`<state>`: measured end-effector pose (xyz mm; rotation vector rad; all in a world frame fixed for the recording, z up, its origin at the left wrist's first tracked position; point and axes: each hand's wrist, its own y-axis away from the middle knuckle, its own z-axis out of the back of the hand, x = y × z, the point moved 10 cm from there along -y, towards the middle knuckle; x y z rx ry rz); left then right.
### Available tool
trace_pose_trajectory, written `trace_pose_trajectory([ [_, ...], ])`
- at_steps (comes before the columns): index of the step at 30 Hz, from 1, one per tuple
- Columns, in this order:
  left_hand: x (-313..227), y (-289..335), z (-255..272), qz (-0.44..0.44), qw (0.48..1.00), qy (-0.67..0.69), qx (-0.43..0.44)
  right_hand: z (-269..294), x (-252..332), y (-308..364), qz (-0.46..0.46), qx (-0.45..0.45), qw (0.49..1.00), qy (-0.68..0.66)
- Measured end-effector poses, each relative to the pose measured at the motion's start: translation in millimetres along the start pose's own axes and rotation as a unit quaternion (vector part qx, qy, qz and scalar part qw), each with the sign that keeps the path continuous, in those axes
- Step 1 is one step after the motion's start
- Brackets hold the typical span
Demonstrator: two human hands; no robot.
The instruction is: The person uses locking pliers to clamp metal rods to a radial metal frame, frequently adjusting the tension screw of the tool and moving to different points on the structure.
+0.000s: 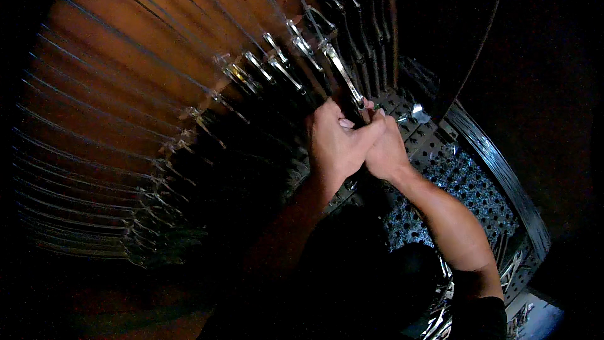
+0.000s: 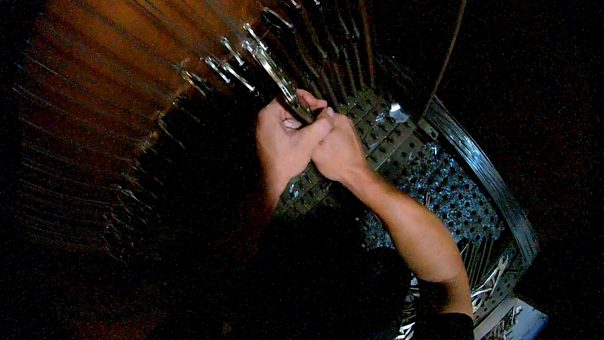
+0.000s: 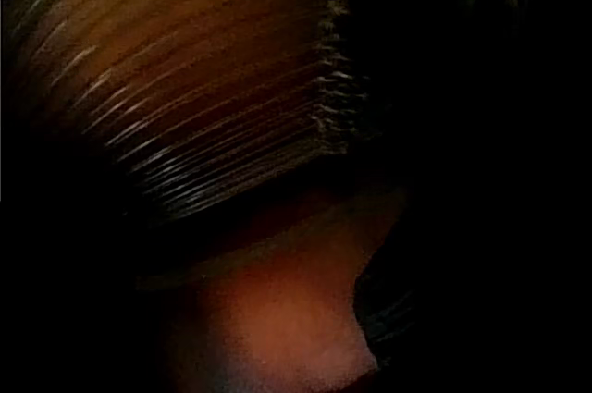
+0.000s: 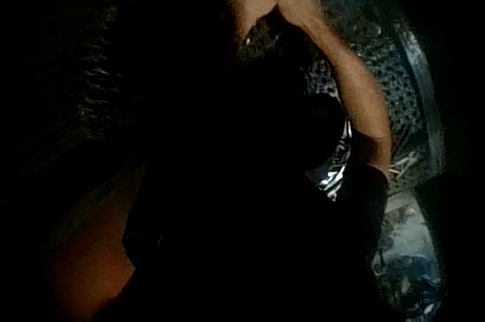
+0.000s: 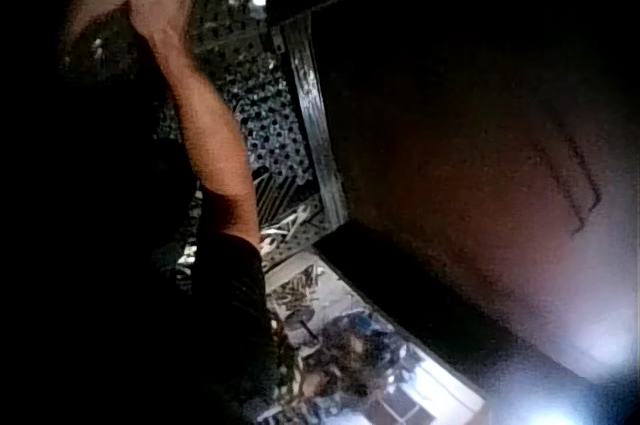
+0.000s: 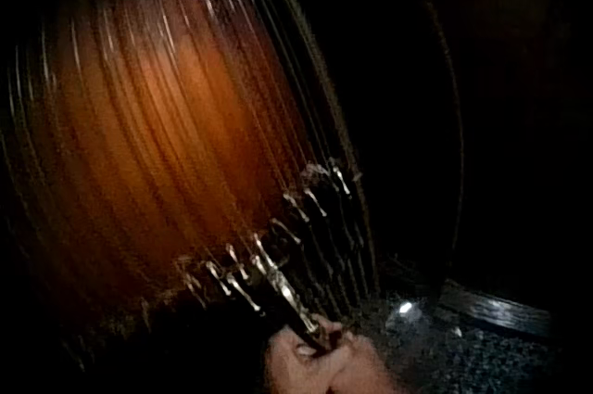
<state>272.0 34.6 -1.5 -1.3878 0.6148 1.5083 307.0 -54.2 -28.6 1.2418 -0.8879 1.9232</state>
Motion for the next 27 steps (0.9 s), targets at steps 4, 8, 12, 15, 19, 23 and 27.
trace_pose_trajectory([
  [4,5,1,0,-0.004,0.999,0.047,-0.003,-6,-7,-1,0.051,-0.022,0.998,0.012],
  [8,9,-10,-3,0.007,0.982,-0.179,0.063,0,0,-2,0.134,-0.099,0.985,-0.04],
  [12,17,-13,-1,-0.064,0.996,-0.066,0.013,2,-18,-2,0.081,-0.115,0.99,-0.03],
  [15,1,-15,-12,-0.03,0.996,-0.081,0.027,23,-16,16,0.176,-0.099,0.979,0.016],
  [19,12,-14,-9,0.02,0.999,-0.019,-0.025,101,-171,96,-0.104,-0.191,0.922,-0.321],
  [23,41,-30,-2,-0.012,0.997,-0.068,-0.035,119,-376,281,-0.411,-0.092,0.874,0.241],
  [27,38,-40,-13,-0.036,0.999,0.028,-0.009,97,-448,396,-0.138,-0.142,0.804,0.561],
])
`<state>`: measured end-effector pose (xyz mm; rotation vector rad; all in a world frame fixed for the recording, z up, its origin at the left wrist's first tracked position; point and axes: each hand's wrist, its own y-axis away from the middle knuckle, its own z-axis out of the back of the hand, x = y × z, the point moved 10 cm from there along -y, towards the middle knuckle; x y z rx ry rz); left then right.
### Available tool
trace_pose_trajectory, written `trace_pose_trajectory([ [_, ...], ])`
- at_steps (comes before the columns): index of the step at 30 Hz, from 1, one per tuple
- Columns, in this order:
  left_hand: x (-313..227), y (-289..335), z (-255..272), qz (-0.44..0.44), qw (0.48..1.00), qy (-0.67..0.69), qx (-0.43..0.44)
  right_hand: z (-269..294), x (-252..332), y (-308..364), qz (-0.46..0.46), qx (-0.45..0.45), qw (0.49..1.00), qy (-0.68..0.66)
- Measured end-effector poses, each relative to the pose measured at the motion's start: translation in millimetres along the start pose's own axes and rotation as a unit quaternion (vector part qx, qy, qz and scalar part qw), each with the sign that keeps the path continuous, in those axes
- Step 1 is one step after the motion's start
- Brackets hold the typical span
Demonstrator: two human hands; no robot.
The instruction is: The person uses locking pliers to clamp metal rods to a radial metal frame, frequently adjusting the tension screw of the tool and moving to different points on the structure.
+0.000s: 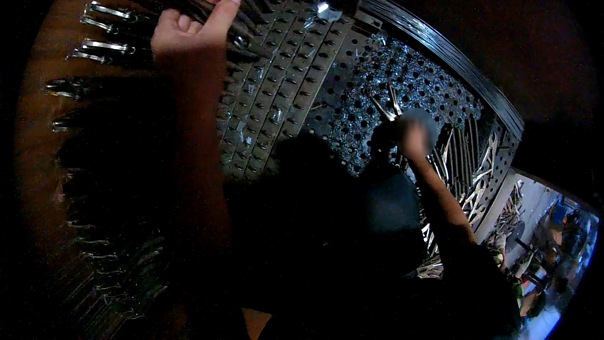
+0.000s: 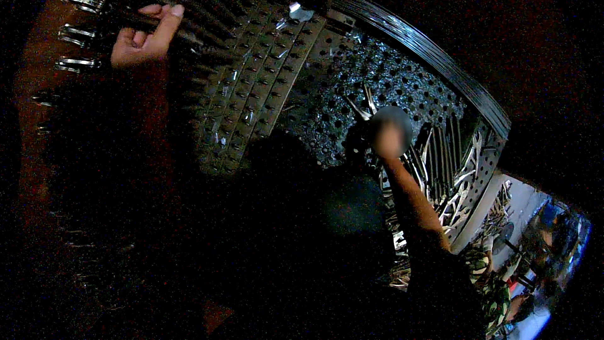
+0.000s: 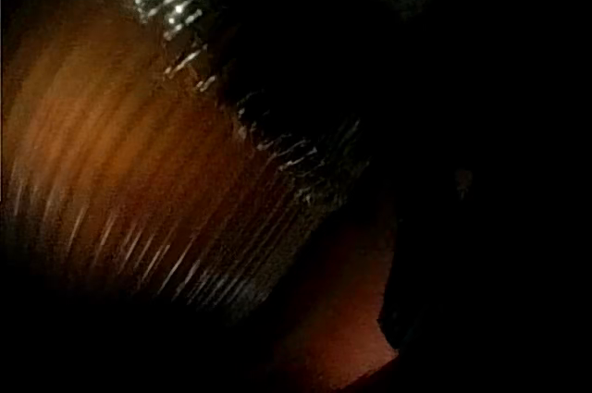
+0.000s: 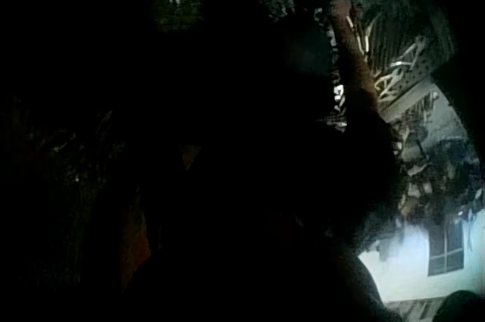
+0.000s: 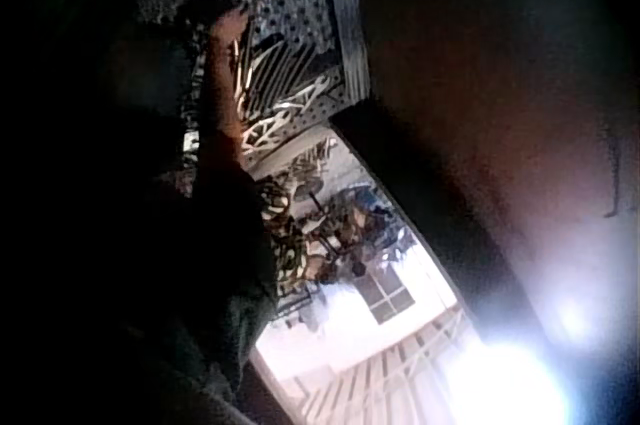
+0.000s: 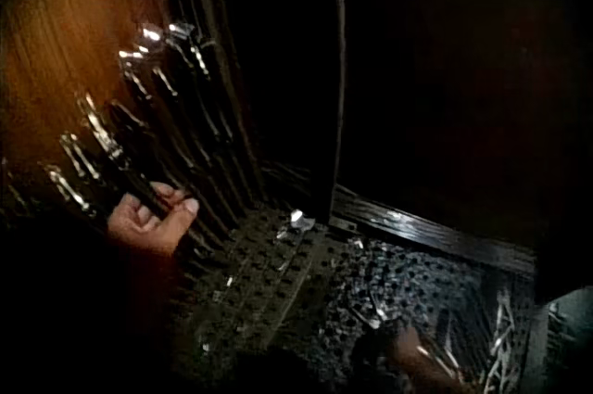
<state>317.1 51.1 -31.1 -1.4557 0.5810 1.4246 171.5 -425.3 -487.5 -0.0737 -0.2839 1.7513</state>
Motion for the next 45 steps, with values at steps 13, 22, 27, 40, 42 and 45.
trace_pose_trajectory([
  [13,11,83,6,-0.041,0.984,-0.164,0.051,22,32,-59,-0.051,0.244,0.967,0.057],
  [22,71,208,-86,0.033,0.838,-0.181,0.514,331,276,-179,0.499,0.178,0.848,0.017],
  [27,57,197,-79,0.246,0.846,0.184,0.436,427,285,-216,0.303,-0.037,0.941,-0.148],
  [40,-23,180,-62,0.256,0.736,0.54,0.319,399,266,-124,-0.032,0.025,0.905,-0.423],
  [42,-30,172,-56,0.192,0.768,0.507,0.341,399,266,-121,-0.036,0.011,0.92,-0.39],
  [45,-37,168,-46,0.162,0.794,0.481,0.334,391,274,-119,-0.027,0.036,0.934,-0.355],
])
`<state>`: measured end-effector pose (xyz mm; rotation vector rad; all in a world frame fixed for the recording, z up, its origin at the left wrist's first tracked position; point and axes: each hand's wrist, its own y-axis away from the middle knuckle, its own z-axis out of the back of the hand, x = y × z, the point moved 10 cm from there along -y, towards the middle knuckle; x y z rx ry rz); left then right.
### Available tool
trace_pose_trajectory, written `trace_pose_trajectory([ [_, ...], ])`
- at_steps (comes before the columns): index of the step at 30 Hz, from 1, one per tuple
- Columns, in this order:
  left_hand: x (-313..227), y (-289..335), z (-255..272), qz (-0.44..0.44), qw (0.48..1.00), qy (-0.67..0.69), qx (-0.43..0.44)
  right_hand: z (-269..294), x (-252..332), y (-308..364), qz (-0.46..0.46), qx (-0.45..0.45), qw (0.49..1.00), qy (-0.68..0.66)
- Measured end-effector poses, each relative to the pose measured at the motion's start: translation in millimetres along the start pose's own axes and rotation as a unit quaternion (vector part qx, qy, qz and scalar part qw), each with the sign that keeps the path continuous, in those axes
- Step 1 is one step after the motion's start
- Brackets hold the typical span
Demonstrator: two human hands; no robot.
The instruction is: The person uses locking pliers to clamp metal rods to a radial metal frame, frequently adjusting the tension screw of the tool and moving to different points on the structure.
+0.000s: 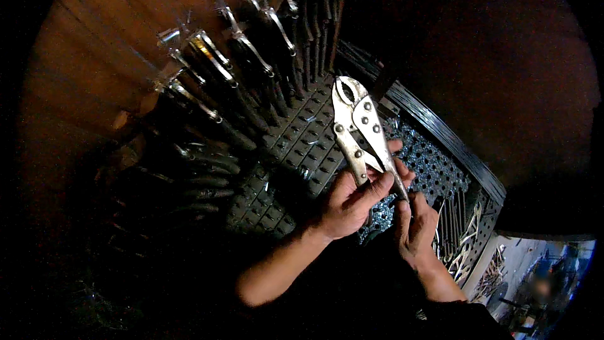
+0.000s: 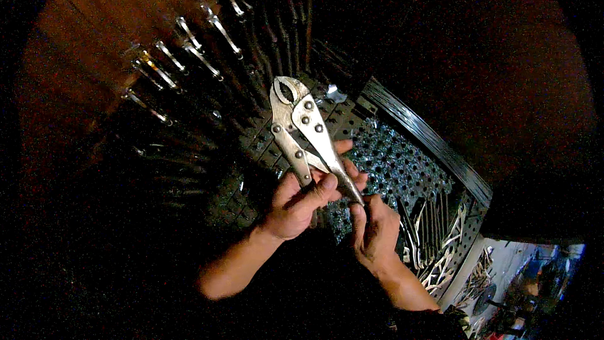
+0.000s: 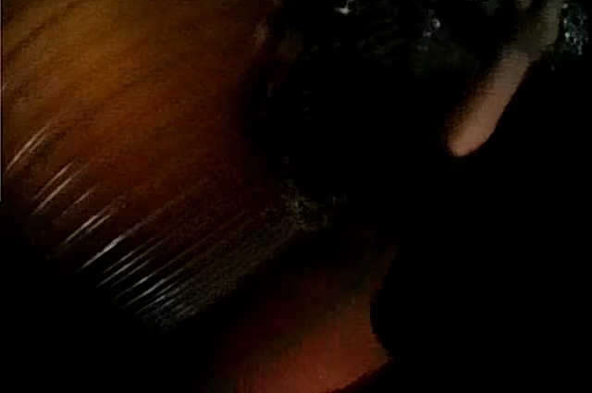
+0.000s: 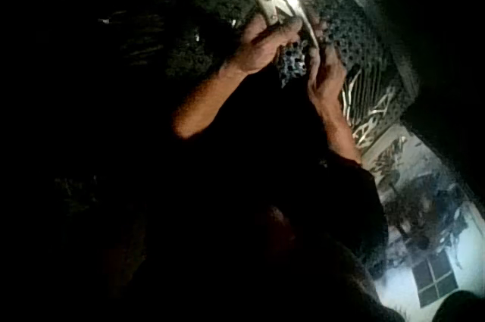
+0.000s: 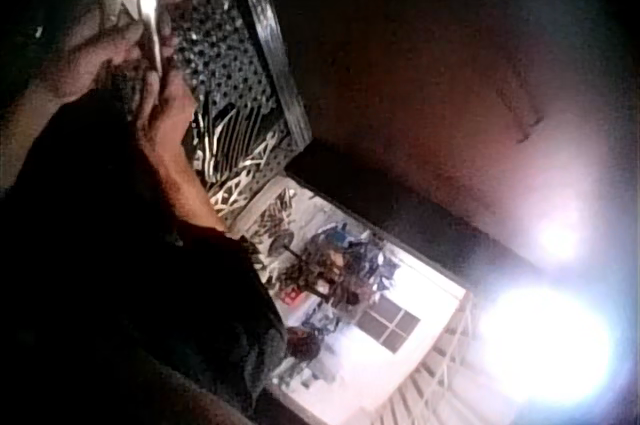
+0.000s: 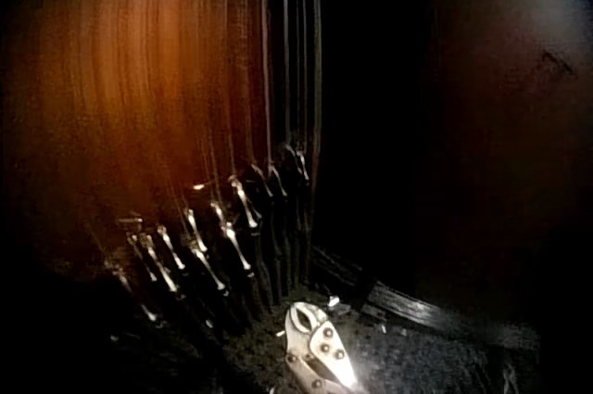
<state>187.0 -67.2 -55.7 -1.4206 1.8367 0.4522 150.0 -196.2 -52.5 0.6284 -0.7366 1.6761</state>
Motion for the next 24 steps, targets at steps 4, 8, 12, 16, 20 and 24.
trace_pose_trajectory([
  [4,0,9,3,0.032,0.999,-0.008,-0.006,-12,3,-2,-0.007,0.022,1.0,0.004],
  [8,-10,17,11,0.021,0.999,0.003,-0.031,-4,22,-3,0.033,0.019,0.994,-0.106],
  [12,-12,3,-9,0.03,0.996,0.077,-0.016,10,13,3,0.108,-0.048,0.991,-0.063],
  [16,-9,3,-16,0.051,0.997,0.057,-0.019,-22,-26,16,-0.078,0.094,0.93,-0.346],
  [20,-13,1,-23,0.081,0.991,0.085,-0.061,-50,-32,36,-0.275,0.193,0.714,-0.614],
  [24,-11,3,-10,0.066,0.987,0.132,-0.065,-35,-12,19,-0.171,0.189,0.865,-0.432],
])
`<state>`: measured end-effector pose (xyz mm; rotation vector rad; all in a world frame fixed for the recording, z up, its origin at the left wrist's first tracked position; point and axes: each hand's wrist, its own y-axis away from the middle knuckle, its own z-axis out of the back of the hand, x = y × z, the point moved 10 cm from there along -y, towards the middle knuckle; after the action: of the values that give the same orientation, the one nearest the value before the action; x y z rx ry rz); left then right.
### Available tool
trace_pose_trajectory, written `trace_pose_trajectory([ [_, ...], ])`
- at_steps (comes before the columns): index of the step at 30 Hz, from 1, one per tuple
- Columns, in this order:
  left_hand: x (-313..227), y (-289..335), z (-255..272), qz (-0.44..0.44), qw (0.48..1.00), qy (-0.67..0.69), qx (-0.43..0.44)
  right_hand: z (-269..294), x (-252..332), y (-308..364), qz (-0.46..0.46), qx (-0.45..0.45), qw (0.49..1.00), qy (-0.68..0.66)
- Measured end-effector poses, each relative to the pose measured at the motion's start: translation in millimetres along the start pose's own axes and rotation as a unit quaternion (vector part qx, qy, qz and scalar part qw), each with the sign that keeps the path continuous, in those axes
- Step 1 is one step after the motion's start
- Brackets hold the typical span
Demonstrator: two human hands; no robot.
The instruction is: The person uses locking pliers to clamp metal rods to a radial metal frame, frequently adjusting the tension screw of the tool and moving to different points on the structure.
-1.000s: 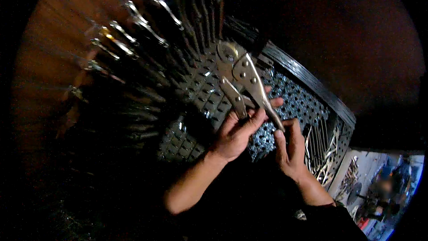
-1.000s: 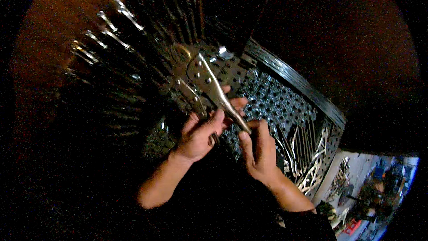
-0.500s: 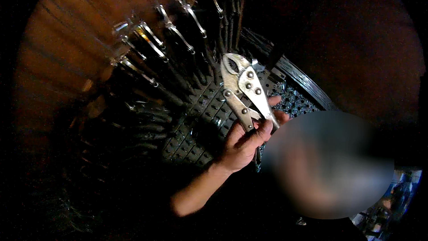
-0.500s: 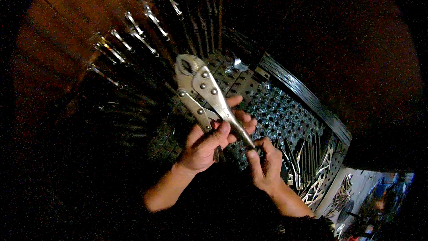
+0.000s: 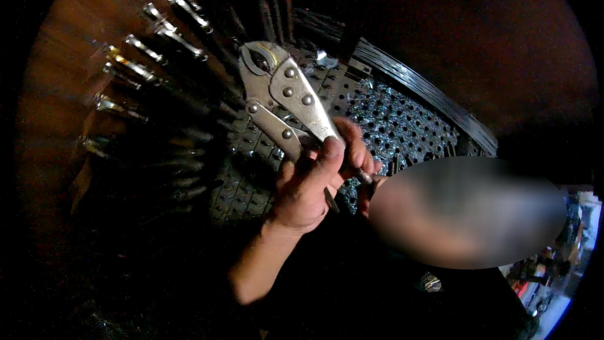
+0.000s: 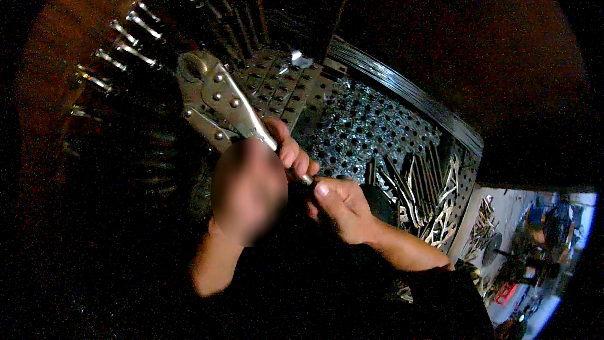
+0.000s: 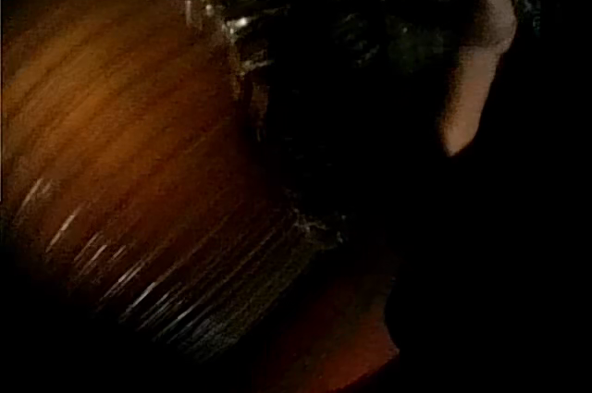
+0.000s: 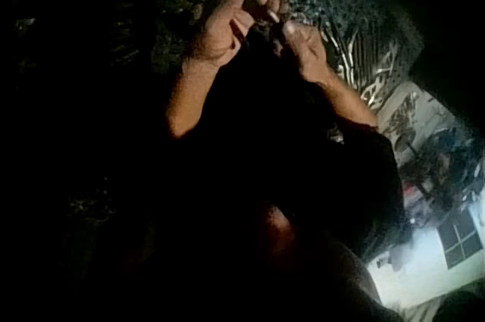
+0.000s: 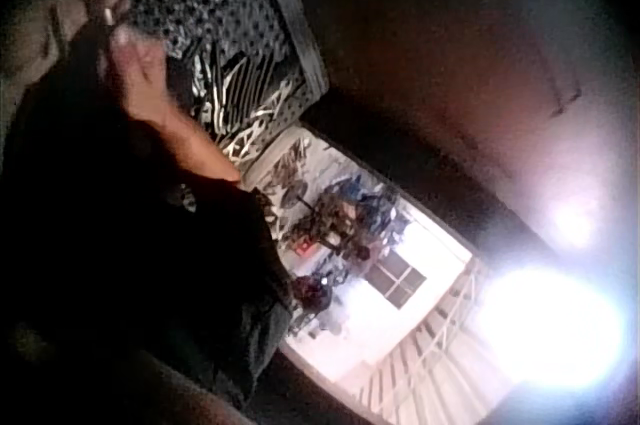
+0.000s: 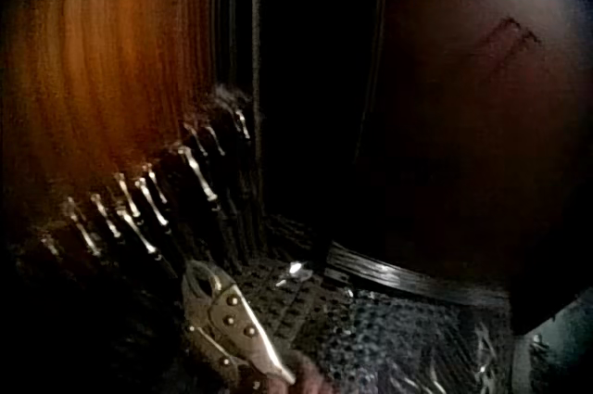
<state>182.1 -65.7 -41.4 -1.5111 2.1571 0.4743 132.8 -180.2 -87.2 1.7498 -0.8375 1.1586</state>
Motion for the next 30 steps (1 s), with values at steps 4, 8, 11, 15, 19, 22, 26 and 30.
trace_pose_trajectory([
  [4,13,11,27,0.007,0.995,-0.061,-0.076,-20,8,-4,0.06,-0.018,0.98,0.19],
  [8,30,22,42,0.026,0.994,-0.044,-0.095,-38,-21,17,0.058,-0.029,0.97,0.235],
  [11,19,32,30,-0.051,0.973,-0.21,-0.084,-42,-28,31,0.048,-0.035,0.969,0.24],
  [15,39,61,47,0.062,0.975,-0.166,-0.134,-41,-28,45,0.147,-0.066,0.942,0.296],
  [19,37,104,54,0.11,0.946,-0.279,-0.126,-42,-20,43,0.237,-0.051,0.908,0.341],
  [22,30,110,61,0.06,0.936,-0.321,-0.135,-57,-38,40,0.189,0.007,0.91,0.368],
  [26,23,106,69,0.115,0.903,-0.38,-0.167,-45,-30,43,0.249,-0.043,0.893,0.372],
  [30,15,102,80,0.13,0.893,-0.406,-0.145,-39,-28,32,0.199,-0.041,0.951,0.233],
])
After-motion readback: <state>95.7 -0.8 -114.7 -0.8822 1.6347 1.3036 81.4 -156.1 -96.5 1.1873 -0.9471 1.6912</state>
